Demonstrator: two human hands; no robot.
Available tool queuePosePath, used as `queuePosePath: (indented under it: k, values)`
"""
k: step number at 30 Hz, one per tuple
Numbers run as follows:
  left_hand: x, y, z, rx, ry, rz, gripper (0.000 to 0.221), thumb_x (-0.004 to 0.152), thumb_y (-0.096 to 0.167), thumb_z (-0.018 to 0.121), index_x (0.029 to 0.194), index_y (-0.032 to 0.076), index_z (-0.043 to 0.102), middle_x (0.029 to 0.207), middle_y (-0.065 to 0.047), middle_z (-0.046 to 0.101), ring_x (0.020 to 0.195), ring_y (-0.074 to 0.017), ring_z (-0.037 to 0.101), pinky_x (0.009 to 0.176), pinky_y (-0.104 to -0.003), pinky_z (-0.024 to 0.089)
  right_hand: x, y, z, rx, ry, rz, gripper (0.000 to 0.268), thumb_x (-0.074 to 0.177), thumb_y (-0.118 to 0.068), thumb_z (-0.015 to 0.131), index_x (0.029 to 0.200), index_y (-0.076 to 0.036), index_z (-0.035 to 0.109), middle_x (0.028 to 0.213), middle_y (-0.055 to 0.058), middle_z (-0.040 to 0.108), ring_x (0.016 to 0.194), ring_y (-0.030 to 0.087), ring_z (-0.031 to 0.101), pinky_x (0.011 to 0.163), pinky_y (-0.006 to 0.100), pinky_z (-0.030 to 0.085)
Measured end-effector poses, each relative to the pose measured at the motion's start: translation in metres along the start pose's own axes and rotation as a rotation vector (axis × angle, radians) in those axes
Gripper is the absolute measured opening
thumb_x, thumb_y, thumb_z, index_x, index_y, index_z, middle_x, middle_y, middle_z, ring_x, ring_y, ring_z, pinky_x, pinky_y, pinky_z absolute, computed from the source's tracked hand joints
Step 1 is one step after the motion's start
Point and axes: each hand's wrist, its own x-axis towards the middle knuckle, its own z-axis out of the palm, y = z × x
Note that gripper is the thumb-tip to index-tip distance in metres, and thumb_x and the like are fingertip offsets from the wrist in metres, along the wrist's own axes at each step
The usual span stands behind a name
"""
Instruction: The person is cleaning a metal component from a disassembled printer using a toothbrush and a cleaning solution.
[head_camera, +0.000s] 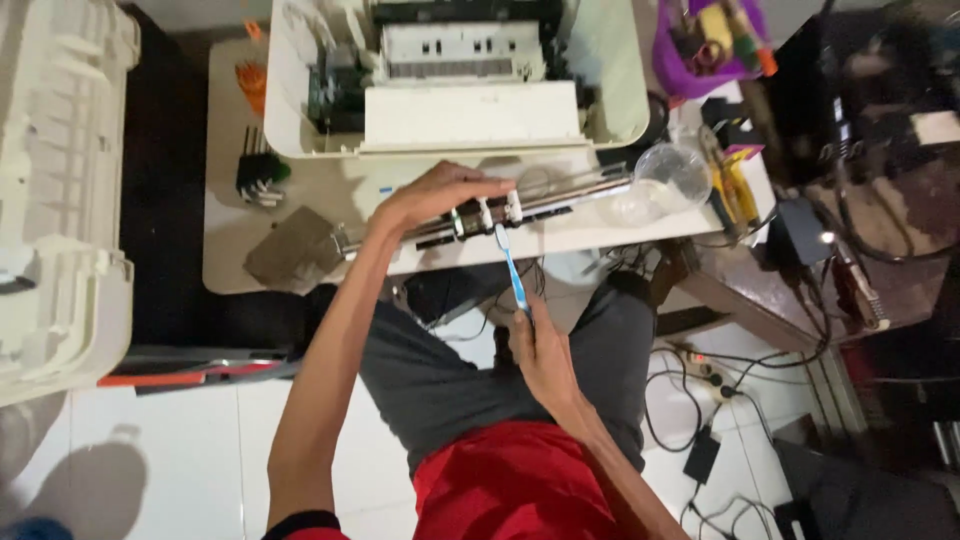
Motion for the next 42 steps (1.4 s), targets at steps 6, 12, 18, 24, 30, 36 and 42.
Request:
queuePosePath:
  k: [6, 12, 18, 24, 30, 36, 42]
  values:
    - [0.004, -0.004, 0.001, 0.014, -0.017, -0.018, 0.075, 0.076, 0.072, 0.072, 0.12, 0.012, 0.078, 0.153, -0.023, 0.054, 0.15, -0.0464, 0.037, 0.126, -0.058, 0.025, 0.007, -0.029, -0.011, 0.053, -0.026, 0.113, 0.025, 0.111, -0.014, 0.041, 0.13, -0.001, 0.053, 0.065, 0.009, 0.054, 0.055, 0.01, 0.046, 0.058, 0.031, 0.043]
    - [0.01, -0.005, -0.006, 0.006, -0.092, -0.04, 0.056, 0.079, 0.063, 0.064, 0.105, 0.017, 0.083, 0.149, -0.006, 0.066, 0.148, -0.0275, 0.051, 0.123, -0.047, 0.036, -0.003, -0.01, -0.002, 0.083, 0.028, 0.054, 0.024, 0.11, -0.022, 0.039, 0.127, -0.011, 0.051, 0.064, -0.003, 0.035, 0.047, 0.009, 0.03, 0.047, 0.032, 0.03]
    - [0.006, 0.001, -0.005, 0.054, -0.087, -0.051, 0.058, 0.08, 0.065, 0.061, 0.109, 0.019, 0.082, 0.149, -0.004, 0.066, 0.145, -0.0268, 0.053, 0.119, -0.048, 0.037, 0.015, -0.024, -0.01, 0.051, -0.031, 0.134, 0.038, 0.11, -0.022, 0.036, 0.145, -0.011, 0.044, 0.072, -0.003, 0.031, 0.056, 0.012, 0.028, 0.054, 0.035, 0.032]
    - [0.005, 0.005, -0.006, 0.086, -0.07, -0.095, 0.061, 0.078, 0.067, 0.059, 0.115, 0.024, 0.082, 0.147, 0.001, 0.068, 0.146, -0.0251, 0.053, 0.122, -0.055, 0.029, -0.001, -0.011, -0.005, 0.071, -0.039, 0.142, 0.034, 0.109, -0.025, 0.038, 0.139, -0.01, 0.049, 0.076, -0.003, 0.04, 0.061, 0.01, 0.033, 0.055, 0.032, 0.035]
    - [0.003, 0.012, -0.01, 0.134, -0.085, -0.143, 0.061, 0.079, 0.066, 0.057, 0.119, 0.025, 0.081, 0.116, 0.001, 0.064, 0.111, -0.0201, 0.049, 0.101, -0.047, 0.029, 0.015, -0.025, -0.005, 0.1, -0.062, 0.173, 0.033, 0.111, -0.027, 0.036, 0.139, -0.014, 0.047, 0.066, -0.004, 0.024, 0.054, 0.009, 0.018, 0.051, 0.033, 0.022]
    - [0.0, 0.012, -0.012, 0.075, -0.094, -0.093, 0.052, 0.087, 0.059, 0.062, 0.113, 0.02, 0.083, 0.07, 0.0, 0.052, 0.069, -0.0134, 0.045, 0.079, -0.031, 0.032, -0.007, -0.002, -0.001, 0.143, -0.072, 0.221, 0.018, 0.111, -0.025, 0.041, 0.099, -0.013, 0.048, 0.073, -0.003, 0.04, 0.064, 0.01, 0.031, 0.058, 0.033, 0.036]
    - [0.005, 0.012, -0.013, 0.08, -0.102, -0.142, 0.053, 0.085, 0.062, 0.062, 0.11, 0.018, 0.08, 0.073, 0.0, 0.048, 0.068, -0.0138, 0.042, 0.072, -0.031, 0.032, 0.021, -0.028, -0.013, 0.138, -0.041, 0.103, 0.041, 0.11, -0.018, 0.038, 0.149, -0.008, 0.041, 0.075, -0.001, 0.036, 0.065, 0.01, 0.026, 0.058, 0.032, 0.031]
